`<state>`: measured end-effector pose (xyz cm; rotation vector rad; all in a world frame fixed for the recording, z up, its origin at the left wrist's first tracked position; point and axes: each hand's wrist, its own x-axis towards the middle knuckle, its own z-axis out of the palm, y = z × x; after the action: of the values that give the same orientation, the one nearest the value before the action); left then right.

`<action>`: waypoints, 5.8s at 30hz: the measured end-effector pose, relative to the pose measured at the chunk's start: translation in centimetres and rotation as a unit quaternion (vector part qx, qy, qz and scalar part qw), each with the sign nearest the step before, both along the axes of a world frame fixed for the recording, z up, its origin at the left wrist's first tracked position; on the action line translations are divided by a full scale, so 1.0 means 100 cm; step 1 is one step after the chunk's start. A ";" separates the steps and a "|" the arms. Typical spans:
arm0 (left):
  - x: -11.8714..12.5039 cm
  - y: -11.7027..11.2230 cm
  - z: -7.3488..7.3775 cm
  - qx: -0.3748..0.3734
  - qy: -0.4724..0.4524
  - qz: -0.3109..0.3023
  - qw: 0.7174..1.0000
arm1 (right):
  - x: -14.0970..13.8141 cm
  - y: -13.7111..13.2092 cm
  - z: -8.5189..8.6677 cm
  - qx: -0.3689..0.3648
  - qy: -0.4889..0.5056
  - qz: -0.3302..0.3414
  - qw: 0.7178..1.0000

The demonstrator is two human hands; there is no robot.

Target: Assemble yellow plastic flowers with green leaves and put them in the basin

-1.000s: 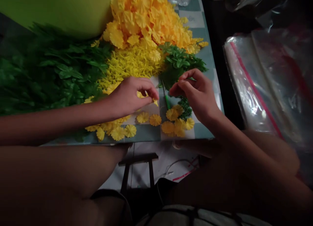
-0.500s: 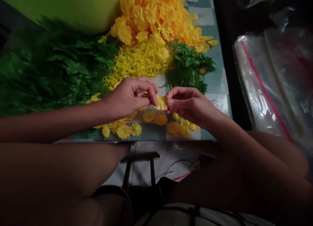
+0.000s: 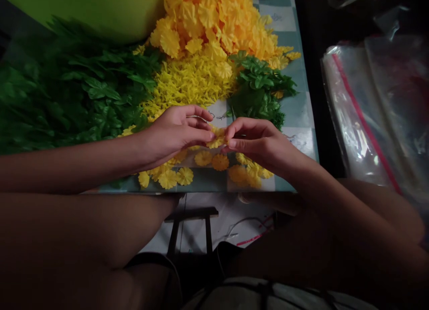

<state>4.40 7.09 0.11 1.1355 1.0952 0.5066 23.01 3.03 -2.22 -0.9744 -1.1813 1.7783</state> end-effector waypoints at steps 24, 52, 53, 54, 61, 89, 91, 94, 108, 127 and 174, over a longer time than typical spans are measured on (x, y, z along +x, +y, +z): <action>0.001 -0.003 -0.002 0.011 -0.014 -0.001 1.000 | -0.009 -0.002 -0.002 0.057 -0.095 -0.048 0.993; 0.001 0.001 -0.003 0.177 0.029 -0.075 0.981 | -0.012 -0.003 -0.008 0.128 -0.116 -0.090 0.981; 0.000 0.001 -0.003 0.180 0.031 -0.077 0.980 | -0.012 -0.003 -0.007 0.132 -0.120 -0.089 0.980; 0.000 0.001 -0.003 0.185 0.031 -0.076 0.979 | -0.012 -0.003 -0.007 0.135 -0.125 -0.089 0.979; 0.001 -0.002 -0.004 0.234 0.017 -0.109 0.966 | -0.017 -0.008 -0.008 0.156 -0.149 -0.114 0.970; 0.004 0.027 -0.016 0.388 0.284 -0.145 0.864 | -0.003 0.005 0.001 0.075 -0.115 -0.160 0.977; 0.006 0.026 -0.015 0.306 0.227 -0.106 0.918 | -0.002 0.005 0.000 0.086 -0.125 -0.164 0.975; 0.008 0.021 -0.013 0.209 0.143 -0.081 0.964 | -0.004 0.004 -0.002 0.123 -0.131 -0.165 0.970; 0.009 0.010 -0.013 0.160 0.092 -0.046 0.982 | -0.005 -0.002 -0.002 0.348 -0.310 -0.114 0.877; 0.004 0.003 -0.018 0.238 0.086 -0.115 0.961 | -0.007 -0.002 -0.014 0.292 -0.231 -0.128 0.919; -0.013 0.001 -0.016 0.543 0.264 -0.288 0.743 | -0.018 -0.007 -0.019 0.438 -0.358 -0.102 0.818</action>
<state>3.15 7.16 -1.50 2.6860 0.7767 0.2971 21.24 2.36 -4.09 -1.1214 -1.9973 0.4874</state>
